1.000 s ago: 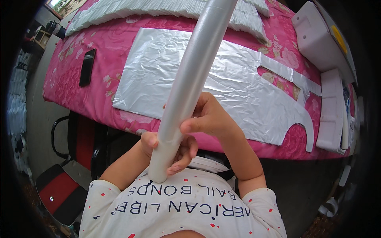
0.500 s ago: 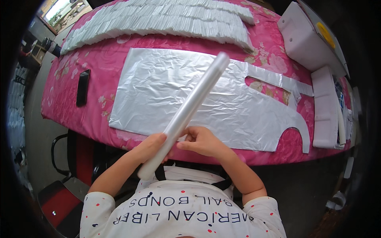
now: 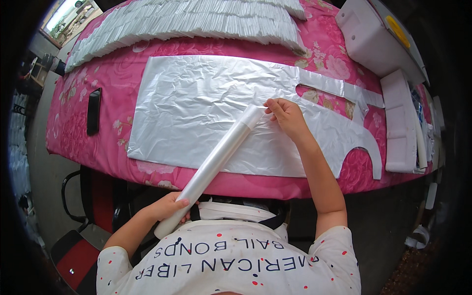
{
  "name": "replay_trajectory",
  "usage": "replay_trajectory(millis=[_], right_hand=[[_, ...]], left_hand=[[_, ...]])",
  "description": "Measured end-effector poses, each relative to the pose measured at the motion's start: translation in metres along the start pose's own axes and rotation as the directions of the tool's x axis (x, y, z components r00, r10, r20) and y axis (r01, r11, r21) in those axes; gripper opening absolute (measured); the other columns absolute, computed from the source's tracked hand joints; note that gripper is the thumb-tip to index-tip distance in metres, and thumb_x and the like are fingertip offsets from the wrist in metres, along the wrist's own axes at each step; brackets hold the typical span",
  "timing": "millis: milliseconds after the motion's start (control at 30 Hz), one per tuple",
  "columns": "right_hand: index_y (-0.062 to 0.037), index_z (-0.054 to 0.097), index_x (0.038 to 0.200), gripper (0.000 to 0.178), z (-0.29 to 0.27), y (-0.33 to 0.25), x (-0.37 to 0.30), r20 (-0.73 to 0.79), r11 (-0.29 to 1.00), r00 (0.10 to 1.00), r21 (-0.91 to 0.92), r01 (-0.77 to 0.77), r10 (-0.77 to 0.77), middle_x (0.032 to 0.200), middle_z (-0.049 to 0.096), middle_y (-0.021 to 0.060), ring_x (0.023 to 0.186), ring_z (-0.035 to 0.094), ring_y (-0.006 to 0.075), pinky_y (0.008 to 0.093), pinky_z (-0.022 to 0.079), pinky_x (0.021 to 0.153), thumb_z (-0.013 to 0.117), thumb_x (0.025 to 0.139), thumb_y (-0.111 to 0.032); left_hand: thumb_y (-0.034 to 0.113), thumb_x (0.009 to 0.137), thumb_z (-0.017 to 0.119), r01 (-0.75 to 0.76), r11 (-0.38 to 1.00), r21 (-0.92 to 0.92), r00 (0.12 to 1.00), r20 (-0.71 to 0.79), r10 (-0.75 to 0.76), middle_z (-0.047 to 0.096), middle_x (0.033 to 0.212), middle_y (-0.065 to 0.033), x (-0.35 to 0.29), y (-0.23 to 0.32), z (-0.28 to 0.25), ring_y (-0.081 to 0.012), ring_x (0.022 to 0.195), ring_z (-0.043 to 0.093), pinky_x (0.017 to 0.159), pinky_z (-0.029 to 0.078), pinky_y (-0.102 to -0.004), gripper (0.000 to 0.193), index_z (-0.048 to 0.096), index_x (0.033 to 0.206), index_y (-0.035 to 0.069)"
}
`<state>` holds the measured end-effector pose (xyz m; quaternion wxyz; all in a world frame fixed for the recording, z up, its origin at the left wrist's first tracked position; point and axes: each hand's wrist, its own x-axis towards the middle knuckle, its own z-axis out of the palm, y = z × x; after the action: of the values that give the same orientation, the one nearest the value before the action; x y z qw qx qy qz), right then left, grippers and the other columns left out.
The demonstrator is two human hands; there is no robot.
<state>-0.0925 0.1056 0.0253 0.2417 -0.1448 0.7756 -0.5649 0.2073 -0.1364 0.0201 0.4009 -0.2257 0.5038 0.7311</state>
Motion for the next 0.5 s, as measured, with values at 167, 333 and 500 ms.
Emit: replay_trajectory(millis=[167, 333, 500], right_hand=[[-0.0051, 0.065, 0.091, 0.032, 0.007, -0.006, 0.007, 0.116, 0.996, 0.992, 0.058, -0.063, 0.056, 0.077, 0.06, -0.002, 0.062, 0.05, 0.003, 0.0176, 0.038, 0.054, 0.055, 0.089, -0.036], [-0.0051, 0.065, 0.087, 0.026, 0.01, -0.024, 0.007, 0.304, 0.982, 0.934, -0.031, -0.185, 0.186, 0.07, 0.058, -0.0021, 0.059, 0.048, 0.003, 0.0175, 0.037, 0.052, 0.059, 0.087, -0.031], [-0.004, 0.064, 0.083, 0.019, 0.012, -0.012, 0.01, 0.433, 0.983, 0.889, 0.036, -0.181, 0.148, 0.066, 0.056, -0.0023, 0.058, 0.048, 0.0036, 0.0192, 0.038, 0.051, 0.064, 0.084, -0.023]], left_hand=[[0.036, 0.085, 0.058, -0.03, 0.999, 0.03, 1.0, -0.005, 0.03, 0.053, 0.08, -0.0076, -0.001, -0.01, -0.001, -0.0126, 0.066, 0.054, 0.06, 0.049, -0.0269, 0.049, 0.04, 0.117, 0.005], [0.033, 0.085, 0.058, -0.061, 0.998, 0.029, 0.998, -0.017, 0.062, 0.052, 0.082, -0.0067, -0.002, -0.009, 0.002, -0.0131, 0.07, 0.055, 0.061, 0.049, -0.0282, 0.049, 0.039, 0.12, 0.004], [0.031, 0.085, 0.058, -0.099, 0.992, 0.08, 0.994, -0.042, 0.103, 0.053, 0.083, -0.0064, -0.003, -0.007, 0.007, -0.0135, 0.071, 0.056, 0.062, 0.05, -0.0292, 0.049, 0.04, 0.121, 0.004]])
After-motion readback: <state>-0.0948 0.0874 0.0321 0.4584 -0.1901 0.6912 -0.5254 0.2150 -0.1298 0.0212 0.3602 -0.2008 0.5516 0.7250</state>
